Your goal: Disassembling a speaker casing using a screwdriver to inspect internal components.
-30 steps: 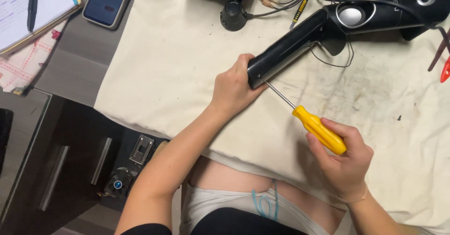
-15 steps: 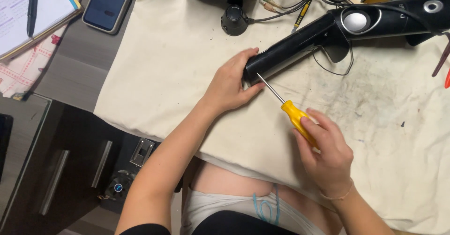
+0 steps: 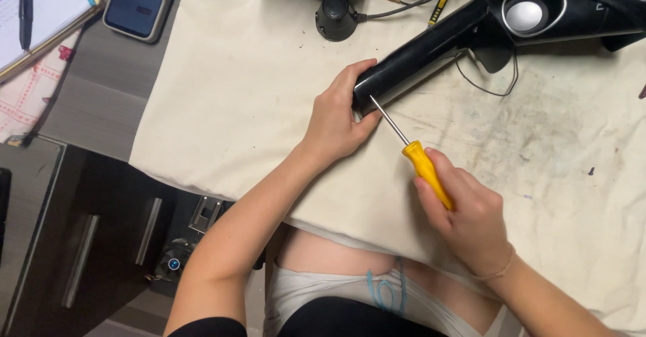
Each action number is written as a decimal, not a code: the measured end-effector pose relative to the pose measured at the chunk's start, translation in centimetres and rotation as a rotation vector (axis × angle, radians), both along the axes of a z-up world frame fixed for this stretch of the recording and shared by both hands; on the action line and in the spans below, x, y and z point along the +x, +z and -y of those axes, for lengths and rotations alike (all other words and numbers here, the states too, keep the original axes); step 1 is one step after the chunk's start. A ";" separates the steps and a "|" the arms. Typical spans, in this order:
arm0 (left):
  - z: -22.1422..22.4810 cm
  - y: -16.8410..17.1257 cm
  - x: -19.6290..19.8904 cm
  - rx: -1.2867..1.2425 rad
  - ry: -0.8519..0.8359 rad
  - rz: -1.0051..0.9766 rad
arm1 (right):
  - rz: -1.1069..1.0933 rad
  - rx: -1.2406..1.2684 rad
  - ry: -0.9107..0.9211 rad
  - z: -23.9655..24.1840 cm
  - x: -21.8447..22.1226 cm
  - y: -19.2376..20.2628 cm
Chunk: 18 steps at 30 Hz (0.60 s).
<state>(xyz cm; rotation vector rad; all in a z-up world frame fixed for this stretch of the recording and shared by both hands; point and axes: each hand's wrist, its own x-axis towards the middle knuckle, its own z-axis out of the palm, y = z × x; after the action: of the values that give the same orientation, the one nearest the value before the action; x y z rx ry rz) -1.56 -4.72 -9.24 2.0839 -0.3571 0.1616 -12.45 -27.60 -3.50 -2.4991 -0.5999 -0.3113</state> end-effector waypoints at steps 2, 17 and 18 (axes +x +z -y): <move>0.2 -0.3 -0.1 0.037 0.014 0.006 | -0.303 0.202 -0.171 -1.3 -0.6 0.6; 0.5 0.7 -0.2 -0.015 0.057 0.064 | 0.566 -0.277 -0.122 0.5 -0.1 -1.4; 0.6 0.5 -0.4 -0.012 0.060 0.064 | 0.696 -0.339 -0.086 0.7 0.2 -1.3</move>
<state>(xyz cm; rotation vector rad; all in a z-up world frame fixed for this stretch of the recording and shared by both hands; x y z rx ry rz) -1.98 -5.28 -8.70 2.0825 -0.3311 0.2661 -12.27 -28.27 -4.85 -2.7156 -0.8659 -1.2318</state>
